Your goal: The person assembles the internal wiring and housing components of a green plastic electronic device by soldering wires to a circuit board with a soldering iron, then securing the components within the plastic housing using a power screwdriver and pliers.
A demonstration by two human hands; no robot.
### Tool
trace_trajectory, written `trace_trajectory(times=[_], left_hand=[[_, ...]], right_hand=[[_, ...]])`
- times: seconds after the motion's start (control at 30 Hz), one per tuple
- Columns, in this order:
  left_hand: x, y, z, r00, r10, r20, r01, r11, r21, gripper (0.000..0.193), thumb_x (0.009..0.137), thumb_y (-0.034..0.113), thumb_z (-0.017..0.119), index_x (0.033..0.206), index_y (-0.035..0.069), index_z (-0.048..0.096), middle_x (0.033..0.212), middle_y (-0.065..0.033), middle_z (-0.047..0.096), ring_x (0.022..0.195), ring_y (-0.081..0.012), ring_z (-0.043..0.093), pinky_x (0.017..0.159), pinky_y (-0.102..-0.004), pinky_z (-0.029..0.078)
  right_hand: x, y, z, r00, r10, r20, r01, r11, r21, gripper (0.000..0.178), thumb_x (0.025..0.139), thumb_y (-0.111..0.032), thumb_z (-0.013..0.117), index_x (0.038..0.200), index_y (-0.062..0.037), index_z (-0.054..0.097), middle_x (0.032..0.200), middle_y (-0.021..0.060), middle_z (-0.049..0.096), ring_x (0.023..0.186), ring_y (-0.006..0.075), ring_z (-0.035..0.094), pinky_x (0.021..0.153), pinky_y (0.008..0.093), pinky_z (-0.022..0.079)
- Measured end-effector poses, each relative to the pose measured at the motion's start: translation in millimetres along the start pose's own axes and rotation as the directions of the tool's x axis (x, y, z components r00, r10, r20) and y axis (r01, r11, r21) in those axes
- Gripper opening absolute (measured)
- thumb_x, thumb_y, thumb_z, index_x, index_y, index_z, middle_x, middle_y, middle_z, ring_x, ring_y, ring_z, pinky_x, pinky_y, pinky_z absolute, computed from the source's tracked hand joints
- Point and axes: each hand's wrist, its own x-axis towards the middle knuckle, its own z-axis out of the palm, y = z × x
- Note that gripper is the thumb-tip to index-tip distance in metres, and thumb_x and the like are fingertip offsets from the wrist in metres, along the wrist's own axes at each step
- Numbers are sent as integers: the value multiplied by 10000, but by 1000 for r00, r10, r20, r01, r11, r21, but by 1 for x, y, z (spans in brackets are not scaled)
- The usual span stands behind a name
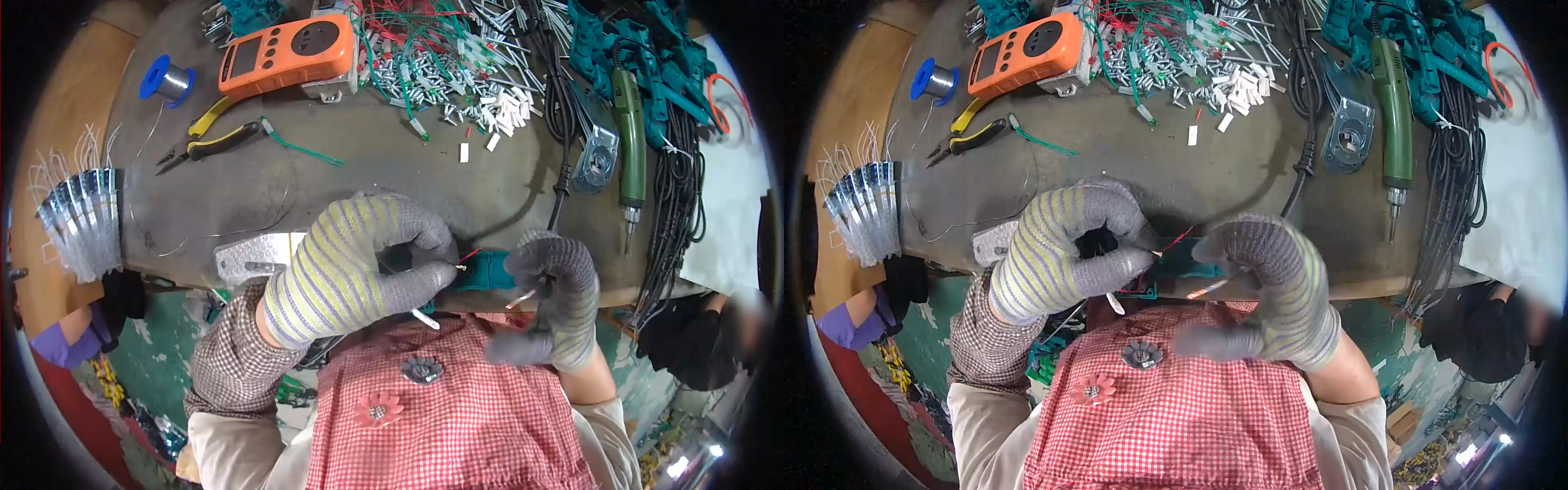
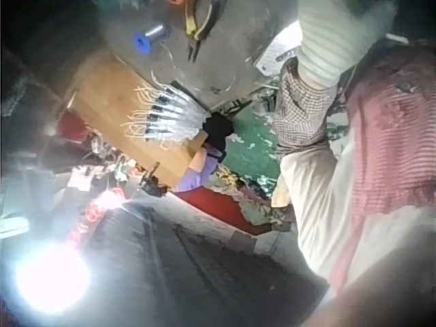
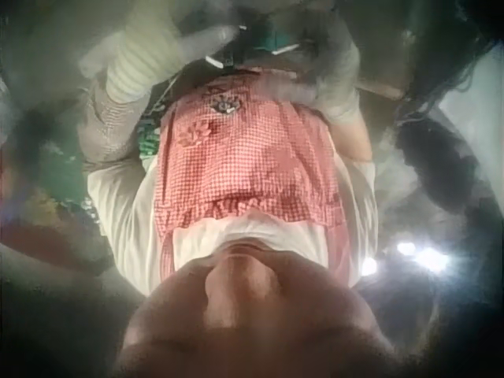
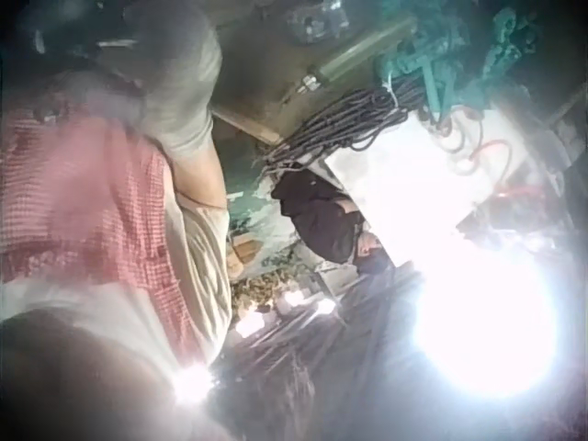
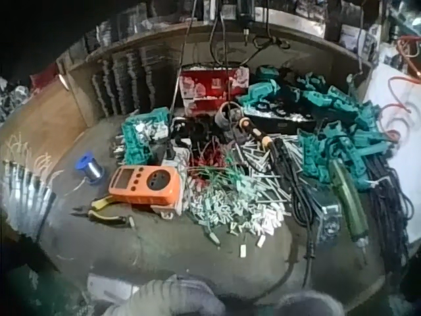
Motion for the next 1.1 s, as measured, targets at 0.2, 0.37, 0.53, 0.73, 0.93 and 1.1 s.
trace_trajectory(times=[0.2,0.37,0.53,0.73,0.93,1.1], left_hand=[[1,8,3,998,-30,-63,35,995,90,180,802,42,861,942,55,749,884,-44,723,847,-218,676,807,-377,542],[0,6,4,996,-5,-92,16,993,115,183,794,45,865,931,74,747,876,-34,718,861,-222,677,825,-383,545],[-1,4,3,996,3,-86,6,995,103,181,795,49,866,929,73,747,889,-35,720,871,-218,678,832,-377,548],[-1,5,3,996,-22,-86,30,995,98,172,801,49,865,927,67,750,897,-31,722,873,-206,678,812,-359,549],[-1,3,3,996,-19,-91,24,998,61,157,812,41,858,934,65,761,898,-30,724,867,-199,680,806,-356,549],[1,4,-4,995,46,-84,-44,999,27,155,814,44,853,936,73,761,900,-45,730,853,-216,694,833,-384,553]], right_hand=[[0,13,4,996,-47,76,33,983,179,238,888,-32,804,1100,-1,699,1015,146,716,785,298,711,771,381,581],[16,-2,15,996,-85,-41,87,995,47,167,856,-12,827,1002,-37,750,895,104,716,755,298,695,735,400,554],[16,-11,23,999,16,-45,-19,998,-63,177,813,-51,882,956,-76,781,816,72,711,741,299,694,697,415,529],[13,-10,28,994,34,-101,-38,999,-38,213,781,-66,905,950,-81,777,805,71,713,702,296,687,662,428,518],[21,-8,32,986,-136,-99,115,974,-193,200,797,-57,891,936,-89,750,797,64,690,692,300,683,644,428,513],[24,-12,10,976,214,33,-215,976,32,187,812,-70,871,932,-105,732,808,74,682,706,314,669,656,459,497]])
